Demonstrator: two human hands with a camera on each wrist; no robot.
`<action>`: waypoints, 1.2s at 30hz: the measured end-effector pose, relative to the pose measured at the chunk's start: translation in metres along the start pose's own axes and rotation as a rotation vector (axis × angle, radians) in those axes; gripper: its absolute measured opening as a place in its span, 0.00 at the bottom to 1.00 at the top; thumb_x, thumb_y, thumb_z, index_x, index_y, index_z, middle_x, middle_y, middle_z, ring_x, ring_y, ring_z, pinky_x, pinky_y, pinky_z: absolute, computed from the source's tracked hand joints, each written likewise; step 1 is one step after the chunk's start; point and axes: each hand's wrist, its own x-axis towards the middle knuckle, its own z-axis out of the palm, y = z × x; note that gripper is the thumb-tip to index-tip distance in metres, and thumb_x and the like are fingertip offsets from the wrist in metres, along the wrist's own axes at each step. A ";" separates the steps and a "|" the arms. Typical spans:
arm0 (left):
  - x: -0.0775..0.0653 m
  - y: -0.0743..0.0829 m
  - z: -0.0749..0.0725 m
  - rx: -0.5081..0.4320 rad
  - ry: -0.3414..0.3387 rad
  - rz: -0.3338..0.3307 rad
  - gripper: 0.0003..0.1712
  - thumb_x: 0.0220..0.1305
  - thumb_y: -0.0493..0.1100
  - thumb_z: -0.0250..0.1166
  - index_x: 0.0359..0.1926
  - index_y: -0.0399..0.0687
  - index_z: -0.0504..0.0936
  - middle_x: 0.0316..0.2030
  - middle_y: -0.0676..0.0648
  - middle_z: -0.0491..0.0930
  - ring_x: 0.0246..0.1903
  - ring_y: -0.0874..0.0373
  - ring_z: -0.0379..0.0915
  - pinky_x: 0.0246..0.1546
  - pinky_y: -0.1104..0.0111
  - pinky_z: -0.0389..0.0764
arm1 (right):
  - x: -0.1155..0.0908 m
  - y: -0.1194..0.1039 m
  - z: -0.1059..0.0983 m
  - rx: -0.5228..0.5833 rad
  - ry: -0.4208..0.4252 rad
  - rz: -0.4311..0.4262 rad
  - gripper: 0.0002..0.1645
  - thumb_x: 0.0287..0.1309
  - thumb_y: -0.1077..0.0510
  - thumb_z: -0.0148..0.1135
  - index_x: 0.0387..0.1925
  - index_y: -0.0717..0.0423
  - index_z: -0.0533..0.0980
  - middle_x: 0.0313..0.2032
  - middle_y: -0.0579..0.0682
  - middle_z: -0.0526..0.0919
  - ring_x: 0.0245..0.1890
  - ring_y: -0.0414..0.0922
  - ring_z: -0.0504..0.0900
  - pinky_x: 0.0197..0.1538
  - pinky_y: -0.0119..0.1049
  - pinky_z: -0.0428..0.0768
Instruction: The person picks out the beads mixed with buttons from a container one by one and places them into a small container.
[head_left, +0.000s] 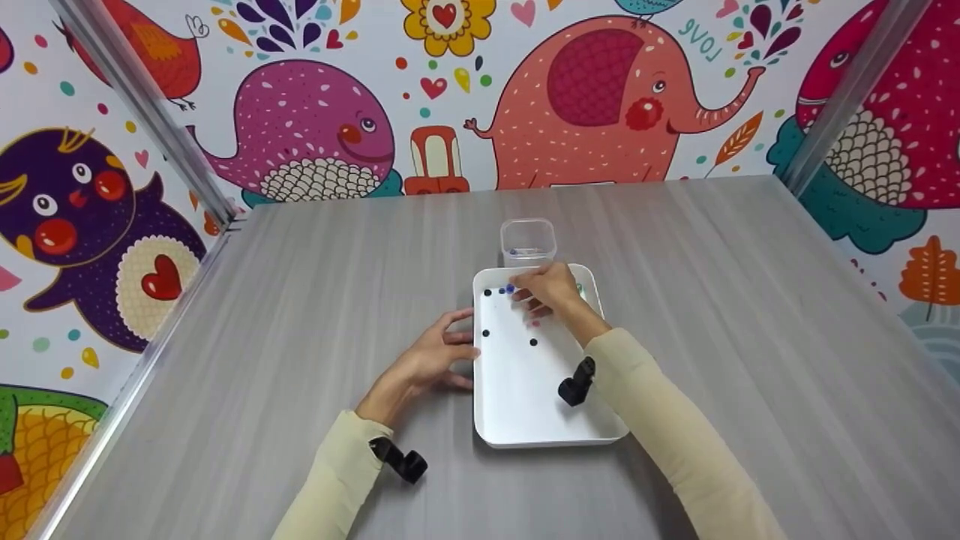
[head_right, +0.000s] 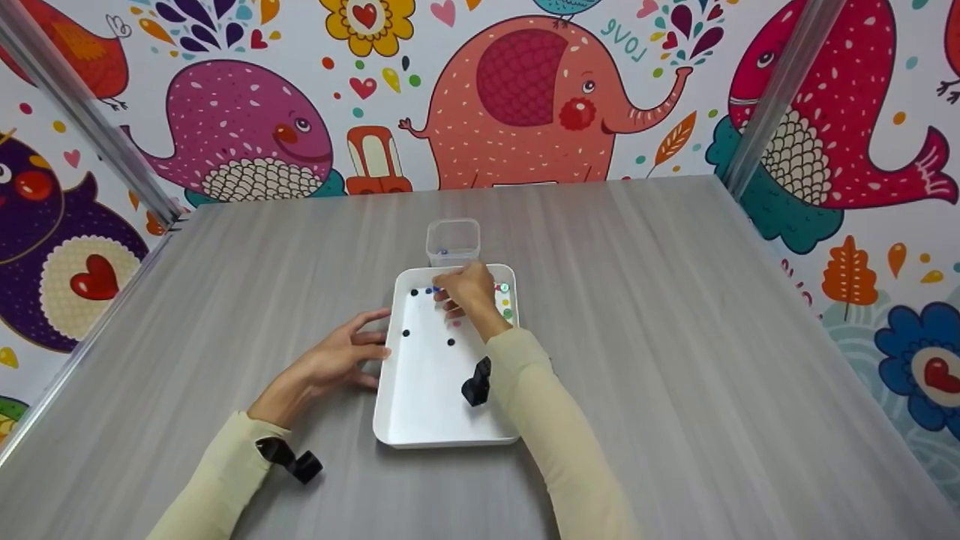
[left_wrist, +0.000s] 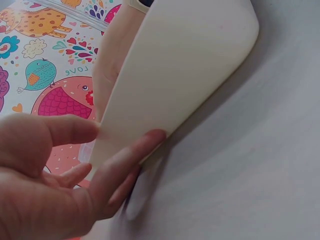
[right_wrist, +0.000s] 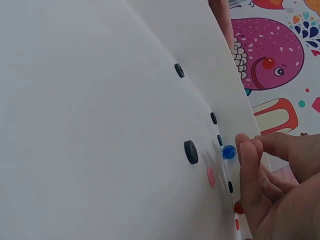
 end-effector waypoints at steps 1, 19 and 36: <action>0.000 0.000 0.000 -0.002 0.001 -0.001 0.42 0.66 0.28 0.60 0.76 0.52 0.56 0.65 0.31 0.68 0.56 0.44 0.77 0.37 0.51 0.90 | 0.000 0.000 0.000 0.012 -0.001 0.007 0.14 0.61 0.53 0.68 0.40 0.60 0.80 0.24 0.48 0.87 0.17 0.39 0.79 0.21 0.31 0.84; 0.000 0.000 0.000 -0.010 -0.005 0.000 0.42 0.65 0.28 0.60 0.76 0.52 0.57 0.64 0.31 0.70 0.54 0.46 0.78 0.34 0.53 0.90 | 0.002 0.002 0.008 0.125 0.022 0.114 0.12 0.59 0.57 0.67 0.38 0.63 0.79 0.17 0.47 0.84 0.11 0.38 0.77 0.16 0.30 0.80; 0.000 0.001 0.000 -0.001 0.003 -0.005 0.43 0.64 0.27 0.61 0.76 0.53 0.57 0.63 0.31 0.71 0.51 0.47 0.79 0.34 0.54 0.90 | 0.006 0.004 0.014 0.104 0.040 0.126 0.10 0.57 0.58 0.67 0.27 0.62 0.80 0.13 0.47 0.82 0.10 0.38 0.79 0.14 0.30 0.79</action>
